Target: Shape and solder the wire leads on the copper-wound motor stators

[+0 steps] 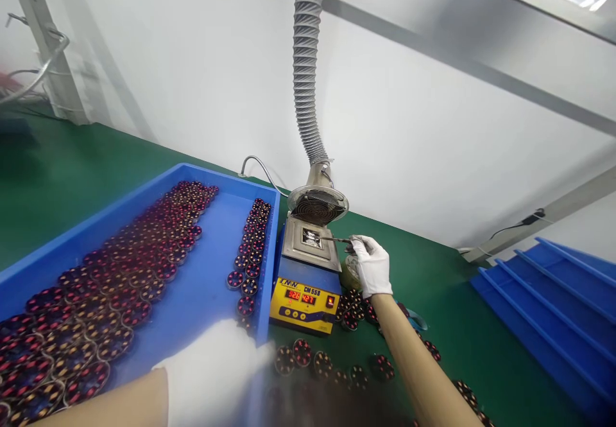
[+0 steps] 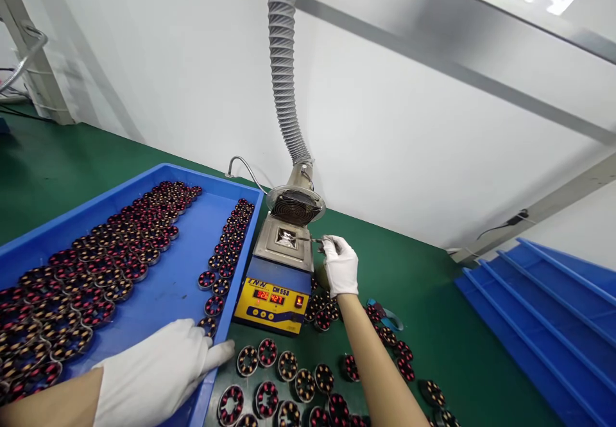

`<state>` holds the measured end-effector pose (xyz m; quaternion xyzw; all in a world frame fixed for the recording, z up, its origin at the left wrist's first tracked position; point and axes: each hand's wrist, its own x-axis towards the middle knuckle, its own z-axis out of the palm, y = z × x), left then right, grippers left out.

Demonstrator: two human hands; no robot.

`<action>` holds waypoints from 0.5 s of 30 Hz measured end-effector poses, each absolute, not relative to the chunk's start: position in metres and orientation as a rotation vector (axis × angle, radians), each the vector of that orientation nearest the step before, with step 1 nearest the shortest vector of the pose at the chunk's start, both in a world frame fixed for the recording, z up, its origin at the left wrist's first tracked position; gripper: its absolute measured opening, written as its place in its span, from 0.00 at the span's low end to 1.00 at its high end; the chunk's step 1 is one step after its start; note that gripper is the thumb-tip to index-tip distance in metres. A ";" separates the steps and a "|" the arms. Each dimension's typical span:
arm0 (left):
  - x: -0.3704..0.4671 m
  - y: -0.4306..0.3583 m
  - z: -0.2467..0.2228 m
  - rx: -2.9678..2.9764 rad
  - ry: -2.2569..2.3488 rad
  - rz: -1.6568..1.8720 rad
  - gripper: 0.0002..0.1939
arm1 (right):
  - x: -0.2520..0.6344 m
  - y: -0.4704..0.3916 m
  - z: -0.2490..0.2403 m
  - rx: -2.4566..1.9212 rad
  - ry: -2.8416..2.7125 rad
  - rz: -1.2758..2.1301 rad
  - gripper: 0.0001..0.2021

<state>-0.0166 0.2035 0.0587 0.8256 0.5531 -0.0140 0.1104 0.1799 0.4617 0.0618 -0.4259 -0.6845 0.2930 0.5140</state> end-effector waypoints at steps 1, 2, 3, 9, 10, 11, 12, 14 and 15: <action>-0.017 0.203 0.058 2.424 1.624 -0.046 0.24 | 0.182 0.459 0.063 -1.025 -1.648 0.709 0.14; -0.017 0.203 0.058 2.422 1.619 -0.051 0.24 | 0.183 0.457 0.064 -1.023 -1.652 0.712 0.14; -0.017 0.202 0.058 2.414 1.616 -0.053 0.24 | 0.185 0.456 0.066 -1.020 -1.657 0.712 0.13; -0.015 0.203 0.065 2.346 1.617 -0.076 0.25 | 0.187 0.461 0.068 -1.002 -1.620 0.631 0.14; -0.015 0.204 0.067 2.342 1.609 -0.096 0.25 | 0.186 0.463 0.067 -1.008 -1.615 0.609 0.15; -0.015 0.204 0.068 2.339 1.602 -0.110 0.25 | 0.186 0.466 0.066 -1.016 -1.617 0.588 0.15; -0.015 0.204 0.069 2.334 1.595 -0.122 0.24 | 0.185 0.468 0.065 -1.027 -1.625 0.570 0.15; -0.014 0.205 0.069 2.337 1.587 -0.123 0.24 | 0.186 0.469 0.062 -1.045 -1.660 0.539 0.15; -0.014 0.205 0.069 2.345 1.588 -0.113 0.24 | 0.187 0.468 0.061 -1.052 -1.682 0.526 0.14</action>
